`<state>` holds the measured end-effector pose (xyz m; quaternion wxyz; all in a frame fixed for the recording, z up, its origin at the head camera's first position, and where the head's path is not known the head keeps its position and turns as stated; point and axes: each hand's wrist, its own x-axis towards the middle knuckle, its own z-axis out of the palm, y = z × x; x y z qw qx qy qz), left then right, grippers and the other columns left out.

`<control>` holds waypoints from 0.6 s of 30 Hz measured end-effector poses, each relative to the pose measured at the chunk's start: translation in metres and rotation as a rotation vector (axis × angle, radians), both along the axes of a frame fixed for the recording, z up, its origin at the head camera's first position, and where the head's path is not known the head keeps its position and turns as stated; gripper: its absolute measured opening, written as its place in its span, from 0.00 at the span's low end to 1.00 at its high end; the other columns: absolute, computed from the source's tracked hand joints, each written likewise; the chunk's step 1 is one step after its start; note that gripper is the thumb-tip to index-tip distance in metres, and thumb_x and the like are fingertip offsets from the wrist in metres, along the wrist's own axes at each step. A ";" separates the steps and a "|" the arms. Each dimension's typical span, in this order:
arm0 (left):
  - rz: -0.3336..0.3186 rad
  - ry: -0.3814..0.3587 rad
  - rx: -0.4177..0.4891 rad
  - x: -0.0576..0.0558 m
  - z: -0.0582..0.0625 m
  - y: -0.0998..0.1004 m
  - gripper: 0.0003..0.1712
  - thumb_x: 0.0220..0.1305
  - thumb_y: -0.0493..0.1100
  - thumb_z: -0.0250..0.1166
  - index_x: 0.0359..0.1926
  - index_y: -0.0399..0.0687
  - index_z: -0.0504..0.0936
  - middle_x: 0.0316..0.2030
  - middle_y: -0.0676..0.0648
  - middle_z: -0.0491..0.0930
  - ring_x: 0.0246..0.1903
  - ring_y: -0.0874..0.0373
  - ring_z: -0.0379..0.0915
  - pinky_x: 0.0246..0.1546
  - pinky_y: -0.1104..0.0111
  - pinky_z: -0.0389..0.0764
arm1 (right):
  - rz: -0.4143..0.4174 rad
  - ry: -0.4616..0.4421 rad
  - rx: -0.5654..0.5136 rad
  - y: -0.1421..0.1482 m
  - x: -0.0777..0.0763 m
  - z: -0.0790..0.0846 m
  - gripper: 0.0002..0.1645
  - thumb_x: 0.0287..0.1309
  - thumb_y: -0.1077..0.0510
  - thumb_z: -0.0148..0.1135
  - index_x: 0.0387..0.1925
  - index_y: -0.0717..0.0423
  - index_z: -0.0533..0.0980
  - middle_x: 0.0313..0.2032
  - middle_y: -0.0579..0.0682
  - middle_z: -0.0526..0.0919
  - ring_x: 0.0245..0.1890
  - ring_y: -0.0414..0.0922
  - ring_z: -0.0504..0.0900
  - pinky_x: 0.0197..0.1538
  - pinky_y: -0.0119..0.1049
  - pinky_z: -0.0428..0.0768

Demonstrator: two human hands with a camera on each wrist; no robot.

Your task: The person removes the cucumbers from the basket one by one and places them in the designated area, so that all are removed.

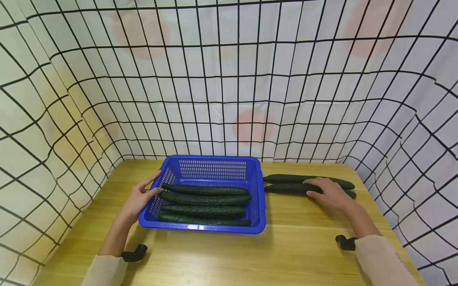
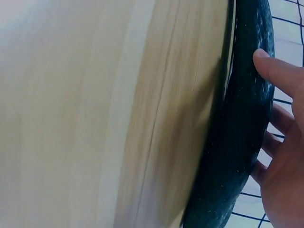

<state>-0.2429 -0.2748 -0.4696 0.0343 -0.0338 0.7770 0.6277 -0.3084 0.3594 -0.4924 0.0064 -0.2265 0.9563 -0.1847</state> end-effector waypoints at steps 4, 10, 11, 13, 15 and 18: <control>-0.002 0.000 0.002 0.000 0.000 0.001 0.37 0.74 0.42 0.62 0.78 0.70 0.64 0.59 0.26 0.78 0.37 0.47 0.88 0.35 0.54 0.90 | -0.024 -0.001 -0.013 -0.003 0.000 -0.001 0.27 0.73 0.48 0.60 0.67 0.56 0.75 0.67 0.69 0.73 0.67 0.72 0.67 0.64 0.74 0.66; -0.004 0.000 0.002 0.000 -0.001 0.000 0.36 0.74 0.42 0.62 0.78 0.70 0.64 0.60 0.26 0.78 0.38 0.48 0.88 0.35 0.55 0.90 | -0.070 0.013 -0.084 -0.005 0.000 -0.003 0.26 0.74 0.48 0.60 0.64 0.59 0.76 0.65 0.69 0.74 0.67 0.72 0.67 0.64 0.72 0.66; -0.004 0.001 0.002 0.000 -0.002 0.000 0.36 0.74 0.42 0.62 0.78 0.70 0.64 0.60 0.26 0.78 0.38 0.48 0.88 0.35 0.55 0.90 | -0.072 0.020 -0.094 -0.005 0.000 -0.003 0.26 0.74 0.48 0.60 0.64 0.59 0.76 0.65 0.69 0.75 0.66 0.72 0.67 0.64 0.72 0.66; -0.001 0.002 0.001 0.000 -0.002 0.000 0.36 0.74 0.43 0.62 0.78 0.70 0.64 0.59 0.26 0.78 0.37 0.47 0.88 0.35 0.55 0.90 | -0.076 0.038 -0.105 -0.006 -0.001 -0.004 0.25 0.74 0.48 0.60 0.63 0.59 0.77 0.64 0.68 0.75 0.65 0.71 0.68 0.63 0.72 0.66; 0.000 0.002 0.001 -0.001 -0.002 -0.001 0.36 0.74 0.43 0.62 0.78 0.70 0.64 0.59 0.26 0.79 0.37 0.48 0.88 0.35 0.55 0.90 | -0.075 0.056 -0.115 -0.007 0.000 -0.004 0.25 0.73 0.48 0.61 0.63 0.59 0.77 0.63 0.68 0.76 0.65 0.71 0.69 0.63 0.72 0.67; 0.000 0.003 -0.002 -0.001 -0.001 -0.001 0.36 0.74 0.42 0.62 0.78 0.70 0.64 0.60 0.26 0.78 0.37 0.47 0.88 0.35 0.55 0.90 | -0.077 0.073 -0.126 -0.008 0.000 -0.003 0.25 0.73 0.48 0.61 0.62 0.59 0.77 0.63 0.67 0.77 0.64 0.70 0.69 0.63 0.72 0.67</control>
